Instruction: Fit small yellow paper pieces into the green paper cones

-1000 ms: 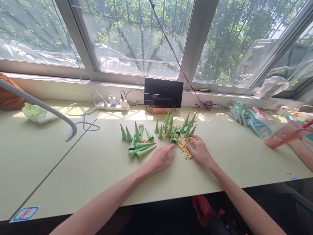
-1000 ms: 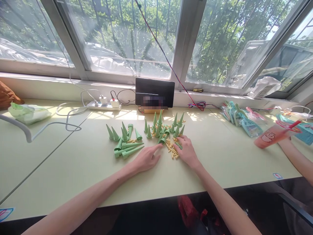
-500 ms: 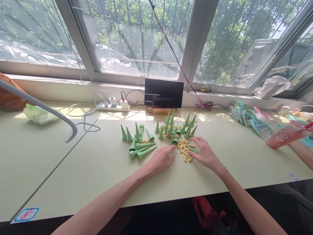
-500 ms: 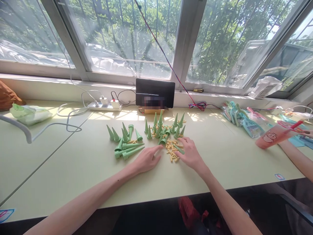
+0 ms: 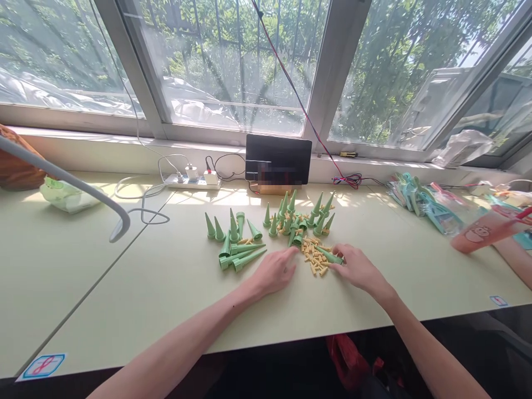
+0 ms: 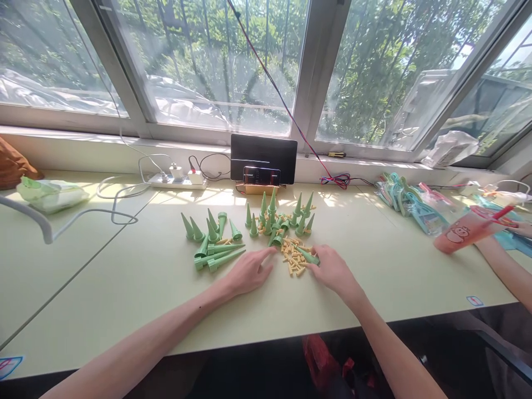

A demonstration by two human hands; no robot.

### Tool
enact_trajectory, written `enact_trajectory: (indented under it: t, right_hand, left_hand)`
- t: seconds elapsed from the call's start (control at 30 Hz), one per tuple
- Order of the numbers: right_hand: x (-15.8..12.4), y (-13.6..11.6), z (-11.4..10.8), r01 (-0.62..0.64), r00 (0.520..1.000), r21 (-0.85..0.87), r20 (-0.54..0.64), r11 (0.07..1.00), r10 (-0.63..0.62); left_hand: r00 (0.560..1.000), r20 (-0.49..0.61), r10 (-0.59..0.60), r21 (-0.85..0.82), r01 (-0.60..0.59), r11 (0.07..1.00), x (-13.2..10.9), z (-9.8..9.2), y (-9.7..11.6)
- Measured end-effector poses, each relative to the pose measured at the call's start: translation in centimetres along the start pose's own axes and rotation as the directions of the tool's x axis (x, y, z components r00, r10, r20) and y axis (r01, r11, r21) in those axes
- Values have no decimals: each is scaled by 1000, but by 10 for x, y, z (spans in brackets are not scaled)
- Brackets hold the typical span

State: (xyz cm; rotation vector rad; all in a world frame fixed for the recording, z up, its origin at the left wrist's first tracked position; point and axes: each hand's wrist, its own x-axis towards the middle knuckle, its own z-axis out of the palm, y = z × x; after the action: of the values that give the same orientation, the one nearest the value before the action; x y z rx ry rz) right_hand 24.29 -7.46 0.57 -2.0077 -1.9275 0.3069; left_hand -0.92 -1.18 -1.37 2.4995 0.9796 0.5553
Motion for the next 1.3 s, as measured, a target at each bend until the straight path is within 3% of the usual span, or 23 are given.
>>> enact_trajectory:
  t: [0.23, 0.37, 0.43, 0.57, 0.7, 0.9, 0.97, 1.13, 1.3]
  right_hand:
    - [1, -21, -27, 5, 993, -32, -117, 999, -9]
    - [14, -50, -30, 222, 961, 129, -198, 966, -195]
    - [25, -63, -22, 363, 914, 206, -268, 909, -305]
    - [46, -77, 5, 612, 770, 215, -380, 761, -513]
    - [56, -78, 33, 749, 644, 207, -454, 629, -616]
    - [52, -71, 48, 795, 597, 213, -438, 568, -671]
    - [54, -66, 45, 777, 617, 225, -459, 588, -639]
    - [65, -50, 32, 560, 785, 266, -471, 784, -402]
    - [70, -34, 22, 435, 874, 236, -340, 869, -346]
  left_hand:
    - [999, -50, -13, -95, 8, 995, -2, -2, 1]
    - [992, -120, -49, -230, 20, 973, 0, -4, 2]
    - [984, -162, -80, -327, 23, 945, 1, -7, 2]
    - [946, -294, -139, -440, -5, 898, 2, -13, 0]
    - [912, -331, -240, -511, 41, 859, 2, -12, -4]
    - [917, -293, -271, -565, 63, 823, -1, -10, -6]
    - [920, -287, -268, -541, 75, 838, -2, -11, -6]
    - [924, -292, -246, -474, 84, 877, -1, -12, -10]
    - [926, -301, -228, -418, 87, 904, 1, -12, -11]
